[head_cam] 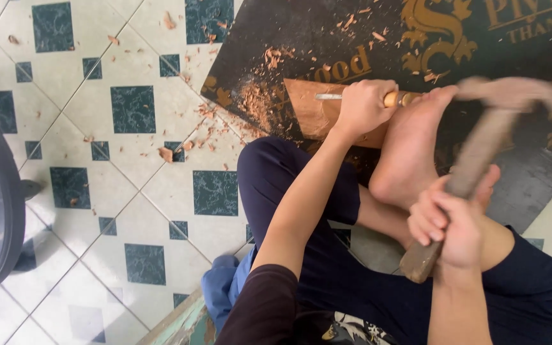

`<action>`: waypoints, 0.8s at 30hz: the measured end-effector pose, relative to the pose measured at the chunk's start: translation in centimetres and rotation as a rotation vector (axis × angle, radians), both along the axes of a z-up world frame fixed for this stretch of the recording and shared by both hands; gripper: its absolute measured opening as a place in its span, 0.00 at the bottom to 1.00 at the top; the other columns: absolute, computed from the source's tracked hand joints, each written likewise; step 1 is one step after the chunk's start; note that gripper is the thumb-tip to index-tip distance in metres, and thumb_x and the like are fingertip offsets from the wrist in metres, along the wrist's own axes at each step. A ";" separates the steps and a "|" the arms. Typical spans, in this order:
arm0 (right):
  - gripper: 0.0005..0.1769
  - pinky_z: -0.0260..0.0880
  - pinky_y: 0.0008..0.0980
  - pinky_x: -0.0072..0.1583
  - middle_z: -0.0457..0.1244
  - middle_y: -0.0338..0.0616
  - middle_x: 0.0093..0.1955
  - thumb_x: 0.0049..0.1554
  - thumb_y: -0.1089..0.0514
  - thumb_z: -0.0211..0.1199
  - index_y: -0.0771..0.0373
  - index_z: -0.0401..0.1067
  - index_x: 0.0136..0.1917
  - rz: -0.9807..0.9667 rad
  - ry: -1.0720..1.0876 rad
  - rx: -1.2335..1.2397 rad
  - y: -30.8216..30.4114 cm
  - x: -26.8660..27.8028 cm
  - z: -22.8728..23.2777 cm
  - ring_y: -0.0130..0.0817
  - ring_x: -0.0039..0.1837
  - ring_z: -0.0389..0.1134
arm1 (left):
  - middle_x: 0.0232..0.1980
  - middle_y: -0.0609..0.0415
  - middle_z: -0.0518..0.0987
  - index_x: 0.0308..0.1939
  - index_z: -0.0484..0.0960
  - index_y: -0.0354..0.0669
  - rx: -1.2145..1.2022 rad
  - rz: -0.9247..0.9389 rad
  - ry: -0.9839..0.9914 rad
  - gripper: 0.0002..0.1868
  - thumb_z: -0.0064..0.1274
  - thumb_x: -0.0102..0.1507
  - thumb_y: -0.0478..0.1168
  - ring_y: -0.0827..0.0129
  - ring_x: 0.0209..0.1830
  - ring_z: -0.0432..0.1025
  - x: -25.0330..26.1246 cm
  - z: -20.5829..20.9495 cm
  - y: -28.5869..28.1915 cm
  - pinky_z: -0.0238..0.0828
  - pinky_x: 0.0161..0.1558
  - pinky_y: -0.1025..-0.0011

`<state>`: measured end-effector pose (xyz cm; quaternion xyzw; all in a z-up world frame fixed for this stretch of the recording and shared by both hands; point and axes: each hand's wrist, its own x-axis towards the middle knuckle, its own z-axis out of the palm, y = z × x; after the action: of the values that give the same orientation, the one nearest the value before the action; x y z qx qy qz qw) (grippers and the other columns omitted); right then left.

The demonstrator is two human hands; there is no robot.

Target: Carving a piece of wood using a hammer and a small chisel while sitting on the floor.

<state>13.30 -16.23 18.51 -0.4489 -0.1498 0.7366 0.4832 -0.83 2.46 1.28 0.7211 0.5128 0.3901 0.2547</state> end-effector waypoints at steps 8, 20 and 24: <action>0.17 0.52 0.19 0.25 0.43 0.24 0.24 0.64 0.52 0.47 0.51 0.53 0.33 -0.014 0.311 0.136 0.3 -0.5 -6.1 0.16 0.23 0.47 | 0.18 0.64 0.73 0.22 0.75 0.58 -0.165 -0.018 0.073 0.05 0.54 0.48 0.47 0.57 0.23 0.76 -0.8 0.3 0.5 0.76 0.32 0.63; 0.11 0.40 0.20 0.27 0.40 0.23 0.25 0.59 0.54 0.41 0.47 0.51 0.34 -0.199 -0.143 0.184 0.6 0.0 2.6 0.18 0.23 0.38 | 0.16 0.66 0.65 0.20 0.65 0.57 0.061 0.050 0.081 0.11 0.50 0.55 0.44 0.70 0.15 0.56 -1.6 -1.6 0.6 0.48 0.18 0.67; 0.24 0.39 0.23 0.26 0.41 0.28 0.20 0.61 0.54 0.44 0.49 0.49 0.24 0.106 -0.021 -0.132 2.7 -2.6 -0.5 0.20 0.21 0.39 | 0.17 0.64 0.70 0.19 0.67 0.55 -0.006 0.020 0.179 0.08 0.50 0.51 0.41 0.64 0.15 0.63 -2.7 -2.5 0.9 0.54 0.18 0.62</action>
<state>10.75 -13.57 17.99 -0.4787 -0.1295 0.7647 0.4115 -3.51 3.34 -1.22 0.7472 0.5419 0.3249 0.2060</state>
